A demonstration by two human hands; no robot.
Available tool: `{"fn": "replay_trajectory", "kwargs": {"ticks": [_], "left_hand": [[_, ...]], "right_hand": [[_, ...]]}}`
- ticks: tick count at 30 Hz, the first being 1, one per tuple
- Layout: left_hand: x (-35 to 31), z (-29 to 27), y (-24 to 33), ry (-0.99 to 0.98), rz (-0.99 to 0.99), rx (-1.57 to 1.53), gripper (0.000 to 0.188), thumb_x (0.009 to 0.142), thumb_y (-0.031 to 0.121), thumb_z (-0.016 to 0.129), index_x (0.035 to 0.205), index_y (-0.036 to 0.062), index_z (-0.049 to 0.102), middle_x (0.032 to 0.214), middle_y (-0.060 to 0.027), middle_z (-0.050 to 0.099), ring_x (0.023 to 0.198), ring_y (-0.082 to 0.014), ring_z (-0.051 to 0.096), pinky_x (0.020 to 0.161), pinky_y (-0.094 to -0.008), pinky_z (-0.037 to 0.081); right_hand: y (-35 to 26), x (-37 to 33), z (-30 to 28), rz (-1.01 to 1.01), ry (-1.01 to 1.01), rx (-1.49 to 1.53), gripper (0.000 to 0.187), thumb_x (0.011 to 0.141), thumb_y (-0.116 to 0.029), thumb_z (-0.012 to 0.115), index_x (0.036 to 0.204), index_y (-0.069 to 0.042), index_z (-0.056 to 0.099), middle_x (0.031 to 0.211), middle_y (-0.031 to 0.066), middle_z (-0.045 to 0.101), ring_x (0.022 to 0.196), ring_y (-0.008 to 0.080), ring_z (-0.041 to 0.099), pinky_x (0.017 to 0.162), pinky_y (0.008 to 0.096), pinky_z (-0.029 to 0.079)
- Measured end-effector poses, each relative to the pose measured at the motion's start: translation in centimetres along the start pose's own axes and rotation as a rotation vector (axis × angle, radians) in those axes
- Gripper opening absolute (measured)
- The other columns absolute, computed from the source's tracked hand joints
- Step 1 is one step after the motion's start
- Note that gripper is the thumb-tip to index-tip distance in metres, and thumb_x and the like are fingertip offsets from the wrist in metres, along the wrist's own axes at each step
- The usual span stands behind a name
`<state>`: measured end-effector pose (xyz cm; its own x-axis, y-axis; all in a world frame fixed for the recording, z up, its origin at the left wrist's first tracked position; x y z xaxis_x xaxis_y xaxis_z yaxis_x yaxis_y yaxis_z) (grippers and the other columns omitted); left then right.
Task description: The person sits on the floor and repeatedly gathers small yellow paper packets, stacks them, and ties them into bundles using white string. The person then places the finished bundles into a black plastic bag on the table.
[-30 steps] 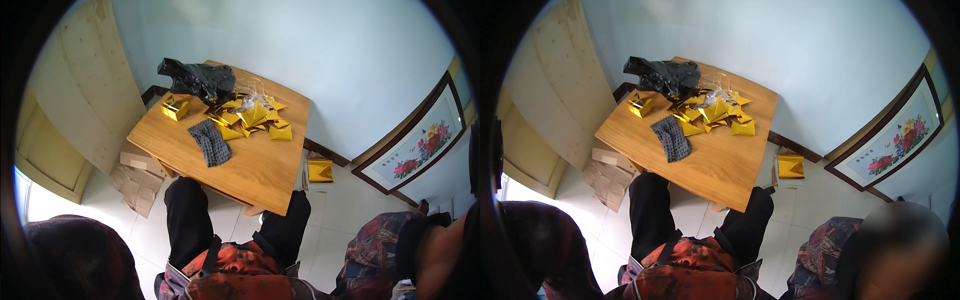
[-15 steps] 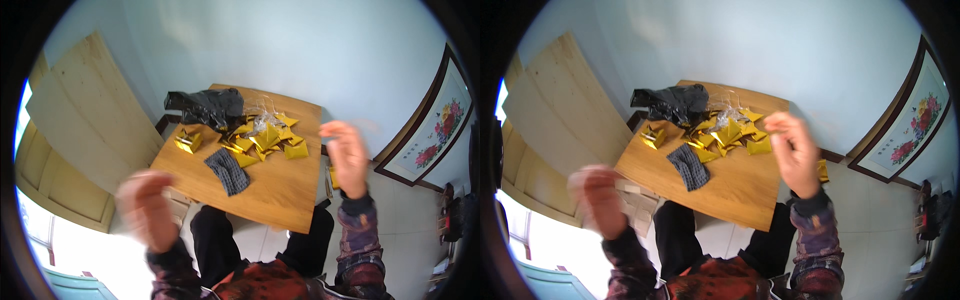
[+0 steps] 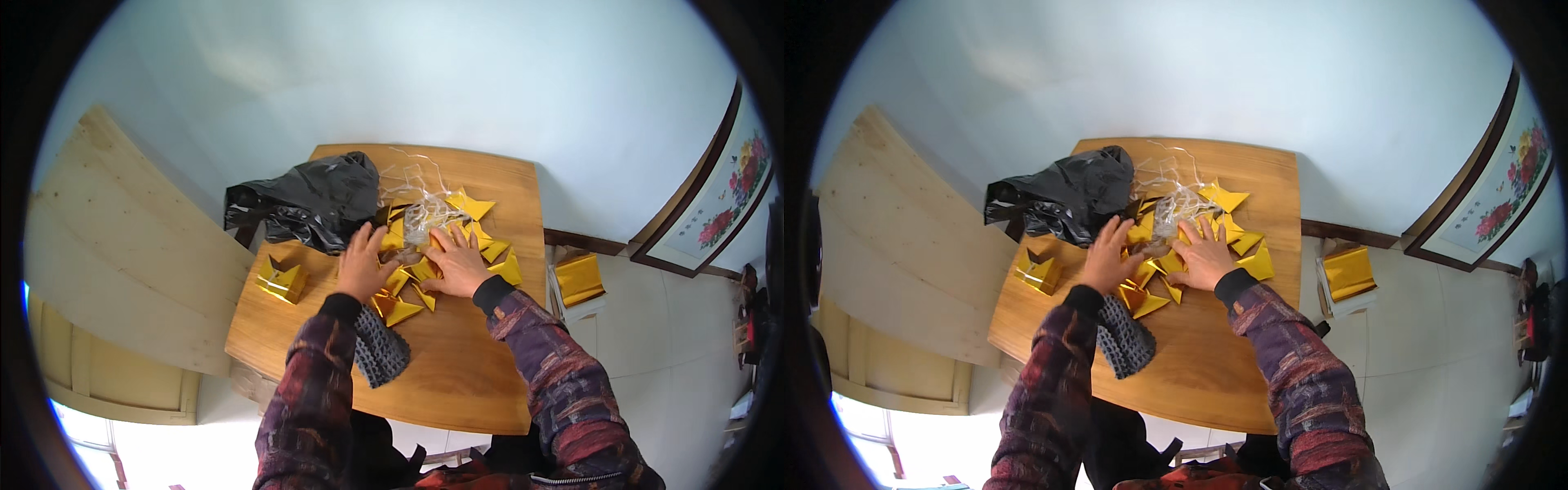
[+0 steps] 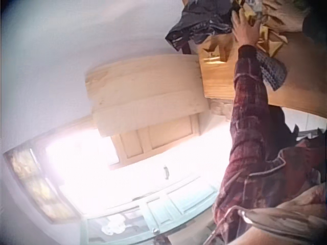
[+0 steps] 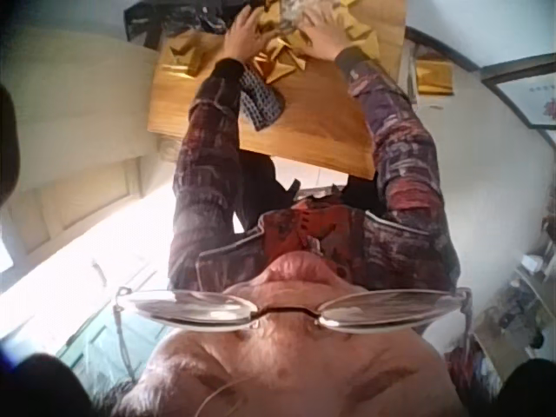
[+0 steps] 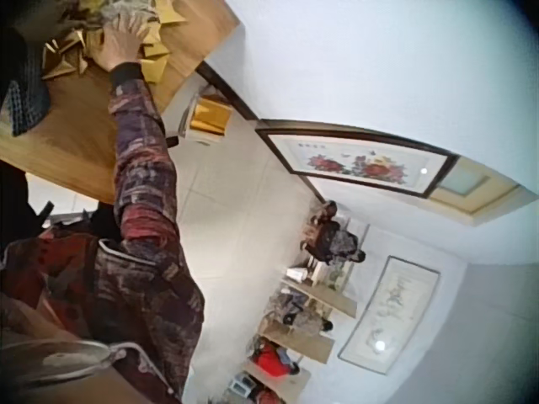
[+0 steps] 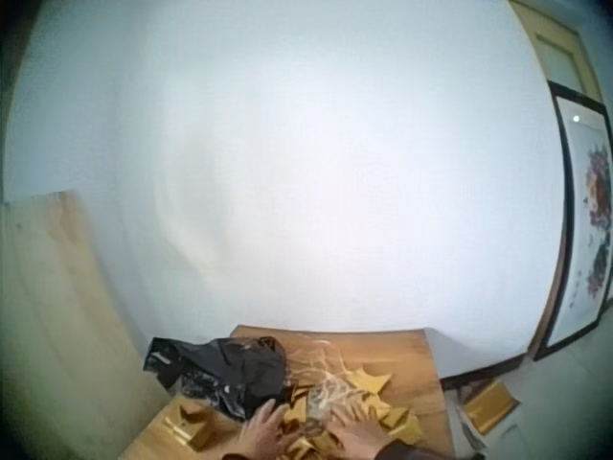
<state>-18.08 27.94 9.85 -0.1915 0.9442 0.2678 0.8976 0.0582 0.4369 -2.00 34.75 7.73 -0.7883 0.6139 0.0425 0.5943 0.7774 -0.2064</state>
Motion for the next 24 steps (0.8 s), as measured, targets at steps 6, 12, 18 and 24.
{"fn": "replay_trajectory", "kwargs": {"ticks": [6, 12, 18, 24], "left_hand": [[0.5, 5.7, -2.2, -0.212, -0.192, 0.147, 0.076, 0.081, 0.053, 0.062, 0.144, 0.0201, 0.036, 0.149, -0.0119, 0.033, 0.139, -0.0364, 0.024, 0.110, -0.0554, 0.019], [-0.8, 7.0, 1.1, -0.107, -0.149, 0.054, 0.071, 0.081, 0.041, 0.063, 0.142, 0.0133, 0.039, 0.146, -0.0148, 0.038, 0.136, -0.0354, 0.030, 0.109, -0.0499, 0.024], [-3.0, 2.6, 2.7, 0.007, -0.043, -0.108, 0.065, 0.081, 0.032, 0.067, 0.136, 0.0067, 0.045, 0.144, -0.0196, 0.038, 0.130, -0.0387, 0.037, 0.107, -0.0449, 0.031], [-6.7, 2.1, 3.1, -0.120, -0.144, 0.341, 0.079, 0.077, 0.044, 0.069, 0.140, 0.0096, 0.039, 0.148, -0.0178, 0.032, 0.135, -0.0378, 0.030, 0.109, -0.0517, 0.023]], "right_hand": [[3.1, -1.0, 0.9, 0.001, 0.017, 0.010, 0.070, 0.074, -0.055, 0.068, 0.132, -0.020, 0.053, 0.151, 0.0097, 0.027, 0.137, 0.0432, 0.025, 0.106, 0.0658, 0.021], [4.6, -1.7, 0.0, -0.001, 0.001, -0.008, 0.074, 0.073, -0.055, 0.069, 0.137, -0.023, 0.048, 0.152, 0.0083, 0.026, 0.138, 0.0401, 0.024, 0.108, 0.0619, 0.022], [7.6, -7.5, -4.9, 0.076, 0.471, 0.142, 0.059, 0.081, -0.027, 0.068, 0.132, -0.006, 0.048, 0.141, 0.0156, 0.040, 0.133, 0.0386, 0.034, 0.108, 0.0476, 0.030], [11.1, -10.7, -1.8, 0.291, 0.255, 0.238, 0.054, 0.078, -0.023, 0.071, 0.122, 0.001, 0.053, 0.132, 0.0185, 0.048, 0.124, 0.0377, 0.042, 0.103, 0.0448, 0.036]]}}
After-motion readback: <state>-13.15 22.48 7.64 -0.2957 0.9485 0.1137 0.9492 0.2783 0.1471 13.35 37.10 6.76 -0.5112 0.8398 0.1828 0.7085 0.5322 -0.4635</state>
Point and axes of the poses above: each hand's wrist, its own x-axis towards the middle knuckle, its own z-axis out of the palm, y = z × x, the point moved 8 cm from there along x, towards the middle knuckle
